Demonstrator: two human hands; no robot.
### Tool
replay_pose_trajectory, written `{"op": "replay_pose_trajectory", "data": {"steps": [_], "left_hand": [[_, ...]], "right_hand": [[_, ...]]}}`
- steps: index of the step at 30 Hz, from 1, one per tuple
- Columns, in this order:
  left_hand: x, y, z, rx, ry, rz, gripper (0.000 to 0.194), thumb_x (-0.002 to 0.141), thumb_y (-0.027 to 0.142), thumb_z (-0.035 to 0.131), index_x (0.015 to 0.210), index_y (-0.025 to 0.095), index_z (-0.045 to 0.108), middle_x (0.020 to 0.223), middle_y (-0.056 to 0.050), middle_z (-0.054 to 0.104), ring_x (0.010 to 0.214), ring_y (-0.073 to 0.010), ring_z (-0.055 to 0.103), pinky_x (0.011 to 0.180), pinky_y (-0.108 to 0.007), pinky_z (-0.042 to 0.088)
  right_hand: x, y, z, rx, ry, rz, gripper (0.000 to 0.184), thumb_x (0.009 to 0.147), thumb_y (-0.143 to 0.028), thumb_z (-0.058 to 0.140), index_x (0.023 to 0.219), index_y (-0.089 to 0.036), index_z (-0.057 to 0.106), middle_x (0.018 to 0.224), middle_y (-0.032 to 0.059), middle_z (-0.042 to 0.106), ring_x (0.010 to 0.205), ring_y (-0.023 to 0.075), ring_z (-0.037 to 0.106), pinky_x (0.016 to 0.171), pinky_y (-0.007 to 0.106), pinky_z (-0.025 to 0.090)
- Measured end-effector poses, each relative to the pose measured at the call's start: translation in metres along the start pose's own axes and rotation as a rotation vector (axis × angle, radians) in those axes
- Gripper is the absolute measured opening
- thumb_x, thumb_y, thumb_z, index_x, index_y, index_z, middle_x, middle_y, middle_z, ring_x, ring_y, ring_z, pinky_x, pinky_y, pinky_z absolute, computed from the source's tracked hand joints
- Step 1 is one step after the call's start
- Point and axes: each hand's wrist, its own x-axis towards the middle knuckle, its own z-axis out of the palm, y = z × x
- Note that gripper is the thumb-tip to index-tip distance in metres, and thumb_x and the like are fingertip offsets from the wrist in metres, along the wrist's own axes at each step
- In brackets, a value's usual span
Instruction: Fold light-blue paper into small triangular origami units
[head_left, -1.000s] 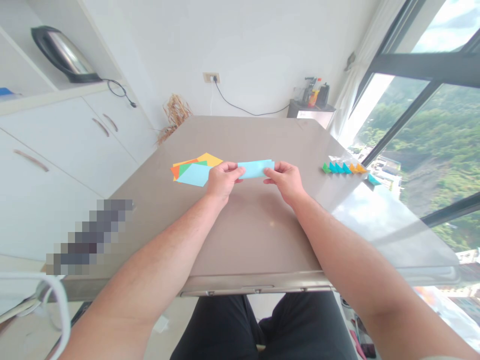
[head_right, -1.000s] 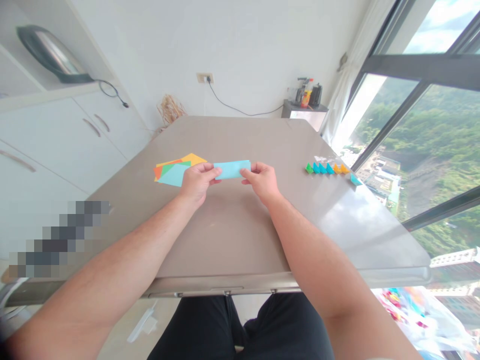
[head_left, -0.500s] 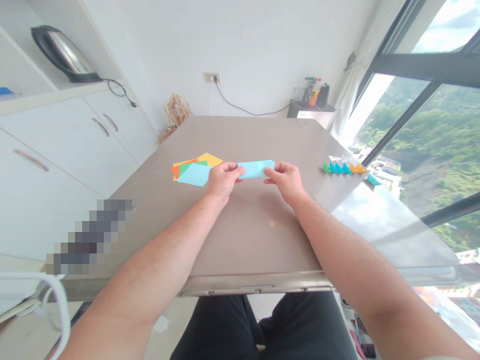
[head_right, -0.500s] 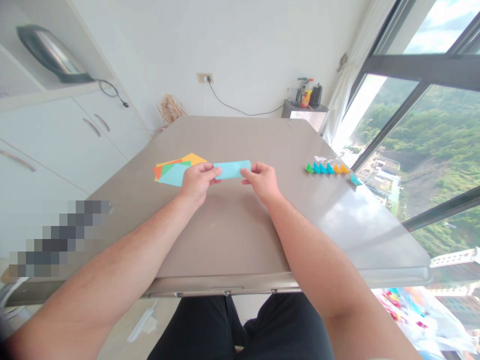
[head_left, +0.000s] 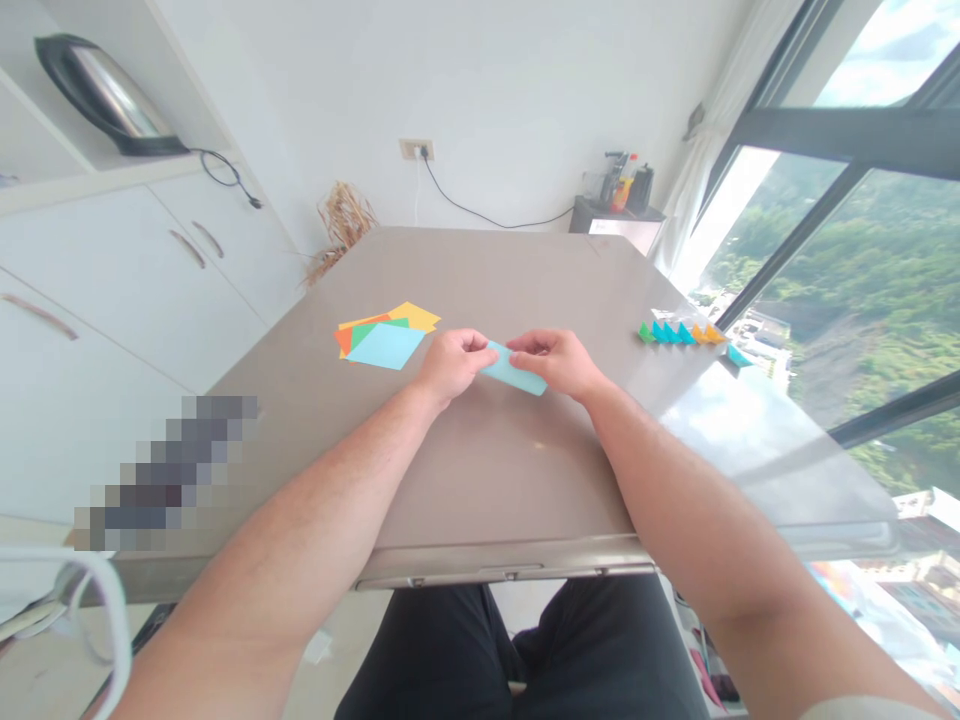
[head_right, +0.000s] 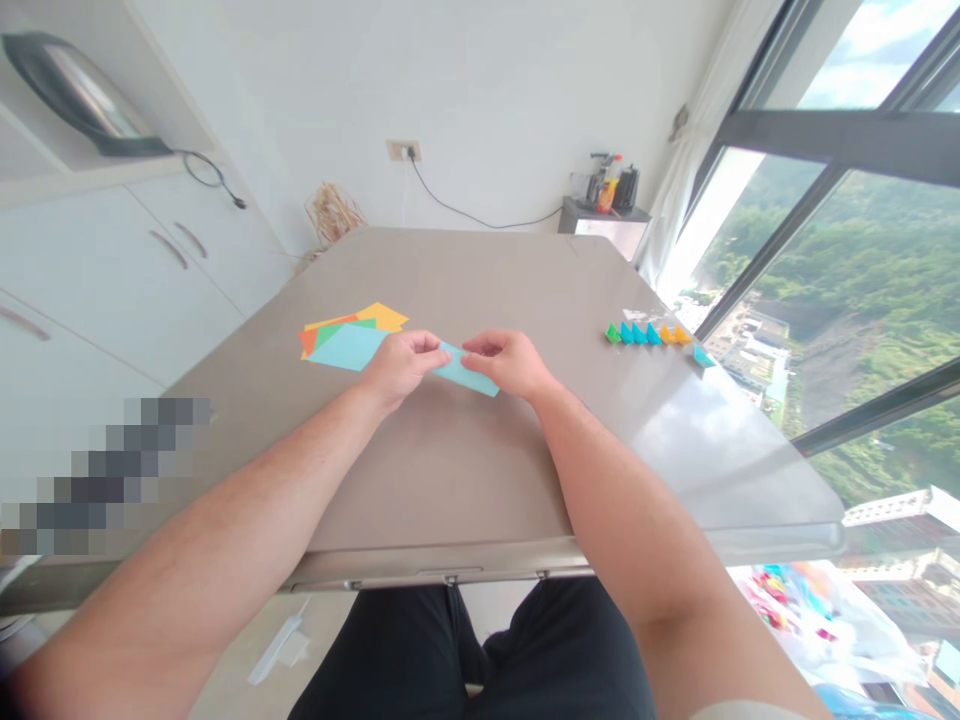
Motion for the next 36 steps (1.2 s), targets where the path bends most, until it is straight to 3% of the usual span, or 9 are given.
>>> {"op": "replay_pose_trajectory", "data": {"steps": [4,8,14,23,30,36], "left_hand": [[-0.002,0.002,0.000,0.031,-0.034,0.012,0.016,0.068,0.030,0.075,0.062,0.020,0.065,0.061,0.003,0.057,0.059,-0.0124,0.047,0.061,-0.028,0.034],[-0.001,0.001,0.002,-0.086,-0.045,-0.002,0.016,0.068,0.032,0.079,0.068,0.019,0.069,0.069,0.000,0.065,0.067,-0.0146,0.057,0.067,-0.029,0.044],[-0.003,0.001,0.009,-0.362,-0.142,-0.125,0.036,0.064,0.041,0.089,0.088,0.018,0.074,0.091,-0.006,0.073,0.085,-0.0209,0.067,0.073,-0.034,0.052],[0.001,-0.003,0.013,-0.353,-0.060,-0.157,0.036,0.061,0.045,0.090,0.071,0.015,0.072,0.075,-0.008,0.072,0.068,-0.0183,0.066,0.072,-0.036,0.052],[0.003,-0.001,0.014,-0.252,0.031,-0.165,0.029,0.066,0.035,0.085,0.057,0.017,0.064,0.056,-0.005,0.062,0.056,-0.0155,0.057,0.057,-0.030,0.038],[0.001,0.000,0.013,-0.315,-0.003,-0.151,0.026,0.064,0.039,0.085,0.068,0.017,0.071,0.068,-0.005,0.067,0.064,-0.0164,0.060,0.059,-0.030,0.038]], "right_hand": [[-0.001,0.000,0.003,-0.063,-0.037,-0.015,0.018,0.071,-0.037,0.072,0.065,-0.020,0.069,0.060,-0.0026,0.060,0.058,0.0122,0.050,0.054,0.027,0.037],[0.000,0.002,0.005,0.016,-0.007,0.032,0.021,0.070,-0.039,0.073,0.064,-0.020,0.066,0.057,-0.0035,0.056,0.055,0.0118,0.048,0.051,0.027,0.035],[0.000,0.000,0.016,0.273,0.151,0.052,0.025,0.066,-0.040,0.077,0.063,-0.020,0.063,0.060,-0.0033,0.057,0.058,0.0114,0.048,0.054,0.027,0.038],[0.001,-0.003,0.023,0.362,0.278,0.139,0.027,0.064,-0.041,0.078,0.062,-0.021,0.060,0.063,-0.0021,0.058,0.061,0.0129,0.049,0.057,0.028,0.040],[0.000,-0.005,0.029,0.359,0.315,0.136,0.025,0.065,-0.039,0.076,0.061,-0.021,0.059,0.061,-0.0029,0.052,0.060,0.0119,0.045,0.057,0.028,0.037],[-0.002,-0.004,0.027,0.367,0.296,0.139,0.026,0.065,-0.039,0.077,0.061,-0.021,0.060,0.062,-0.0027,0.055,0.061,0.0121,0.047,0.058,0.028,0.038]]}}
